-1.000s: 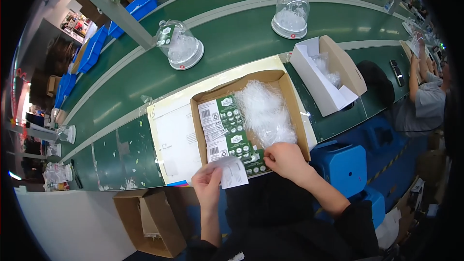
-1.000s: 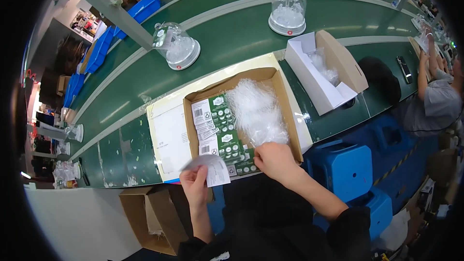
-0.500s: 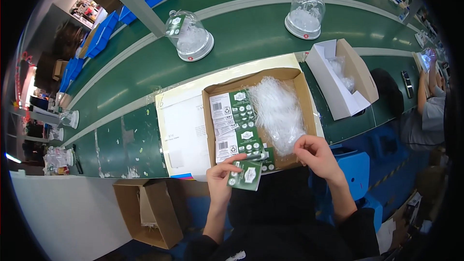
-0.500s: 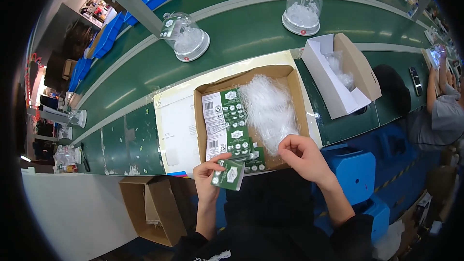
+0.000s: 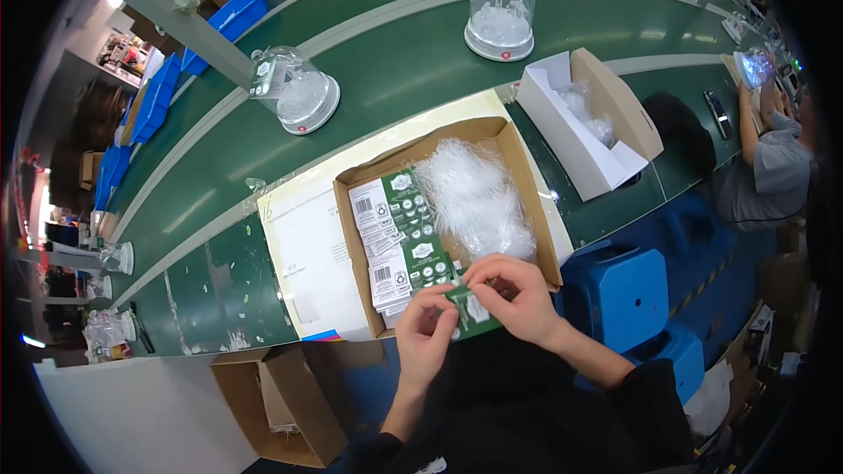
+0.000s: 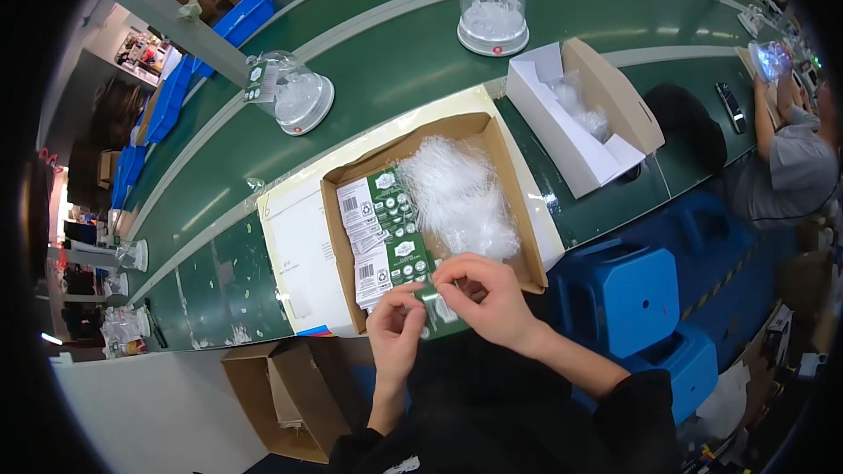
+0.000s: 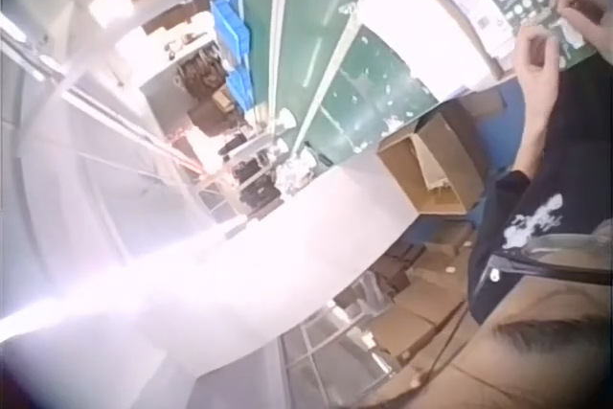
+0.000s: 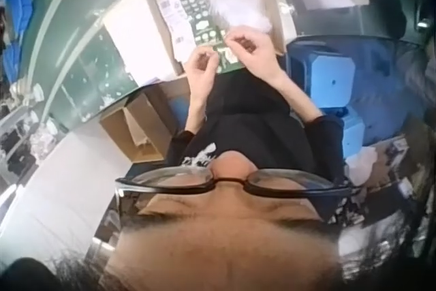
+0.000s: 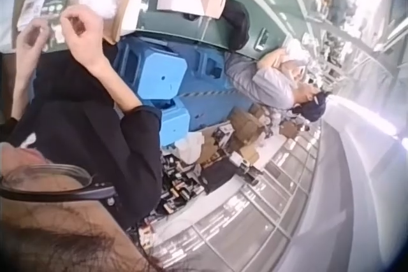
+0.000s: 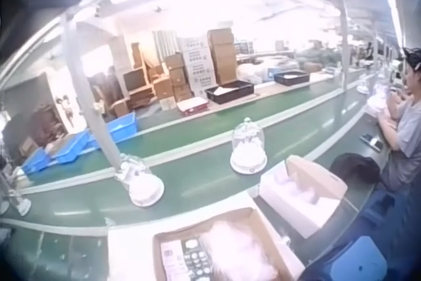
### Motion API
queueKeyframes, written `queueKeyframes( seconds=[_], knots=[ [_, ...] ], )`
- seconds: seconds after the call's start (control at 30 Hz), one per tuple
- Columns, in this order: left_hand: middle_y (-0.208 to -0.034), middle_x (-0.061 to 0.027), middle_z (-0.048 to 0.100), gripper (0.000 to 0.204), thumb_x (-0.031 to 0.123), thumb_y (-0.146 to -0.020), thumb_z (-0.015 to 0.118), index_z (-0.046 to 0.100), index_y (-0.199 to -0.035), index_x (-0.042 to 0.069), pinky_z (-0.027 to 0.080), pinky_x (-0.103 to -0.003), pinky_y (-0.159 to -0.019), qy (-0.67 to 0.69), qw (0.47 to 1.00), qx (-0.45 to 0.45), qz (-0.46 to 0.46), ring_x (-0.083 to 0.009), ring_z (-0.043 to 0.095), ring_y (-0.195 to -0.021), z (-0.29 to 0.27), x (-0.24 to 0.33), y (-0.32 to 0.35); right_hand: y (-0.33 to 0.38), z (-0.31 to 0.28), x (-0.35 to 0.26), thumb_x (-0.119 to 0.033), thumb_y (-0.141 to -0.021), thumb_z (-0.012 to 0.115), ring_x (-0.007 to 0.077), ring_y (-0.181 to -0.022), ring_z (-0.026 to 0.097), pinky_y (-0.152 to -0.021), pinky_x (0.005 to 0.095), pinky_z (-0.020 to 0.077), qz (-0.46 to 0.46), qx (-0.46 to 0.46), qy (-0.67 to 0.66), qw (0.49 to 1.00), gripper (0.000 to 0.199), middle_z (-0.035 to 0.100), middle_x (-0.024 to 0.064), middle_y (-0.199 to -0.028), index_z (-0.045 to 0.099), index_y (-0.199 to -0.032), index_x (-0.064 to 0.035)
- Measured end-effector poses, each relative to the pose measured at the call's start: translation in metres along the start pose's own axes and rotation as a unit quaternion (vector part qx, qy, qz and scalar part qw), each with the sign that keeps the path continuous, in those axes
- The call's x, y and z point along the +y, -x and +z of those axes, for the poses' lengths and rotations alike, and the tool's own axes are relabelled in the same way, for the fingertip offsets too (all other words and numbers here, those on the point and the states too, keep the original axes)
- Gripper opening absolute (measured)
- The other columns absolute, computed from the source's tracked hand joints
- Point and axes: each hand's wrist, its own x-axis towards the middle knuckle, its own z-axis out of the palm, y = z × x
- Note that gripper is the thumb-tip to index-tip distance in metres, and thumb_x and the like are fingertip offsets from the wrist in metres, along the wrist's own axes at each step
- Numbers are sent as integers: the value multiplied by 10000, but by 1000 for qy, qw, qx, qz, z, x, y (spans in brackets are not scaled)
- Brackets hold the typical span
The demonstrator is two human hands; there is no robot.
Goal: Assembling electronic light fixtures and packaging them into boxes on an assembly line.
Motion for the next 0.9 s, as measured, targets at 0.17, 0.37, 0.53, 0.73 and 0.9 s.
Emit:
queueKeyframes(
  seconds=[0.17,0.37,0.53,0.73,0.9],
  knots=[
    [-958,-73,614,426,-107,-807,666,502,-1186,0,487,-220,-737,41,998,26,-42,-116,594,-883,6,8,-6,-2,-1,6,10,-830,637,130,-758,589,-655,228,475,-157,133,66,976,43,614,106,-999,630,-872,4],
    [-862,-54,589,210,-109,-796,682,680,-997,-49,433,-182,-646,-23,998,50,-30,-85,553,-732,8,15,-5,8,-9,-3,86,-810,612,149,-794,603,-682,246,499,-136,80,72,985,82,611,109,-902,602,-867,28],
    [-852,-50,583,209,-114,-801,677,701,-996,-40,423,-177,-603,-46,997,70,2,-82,547,-711,11,15,-4,8,-10,-4,94,-768,653,191,-766,637,-672,259,511,-194,84,96,973,111,646,136,-863,618,-851,29],
    [-868,-48,584,217,-102,-811,679,706,-1015,-35,423,-169,-588,-59,995,73,18,-77,550,-710,14,20,-3,6,-10,-8,79,-747,684,221,-741,649,-657,279,512,-235,68,152,958,138,669,151,-861,623,-855,17],
    [-815,-33,578,182,-72,-810,673,716,-983,-32,383,-171,-550,-54,994,89,13,-66,517,-696,22,26,-6,5,-11,-6,65,-719,726,243,-720,660,-626,285,522,-301,97,196,928,180,679,118,-876,636,-856,-10]
  ],
)
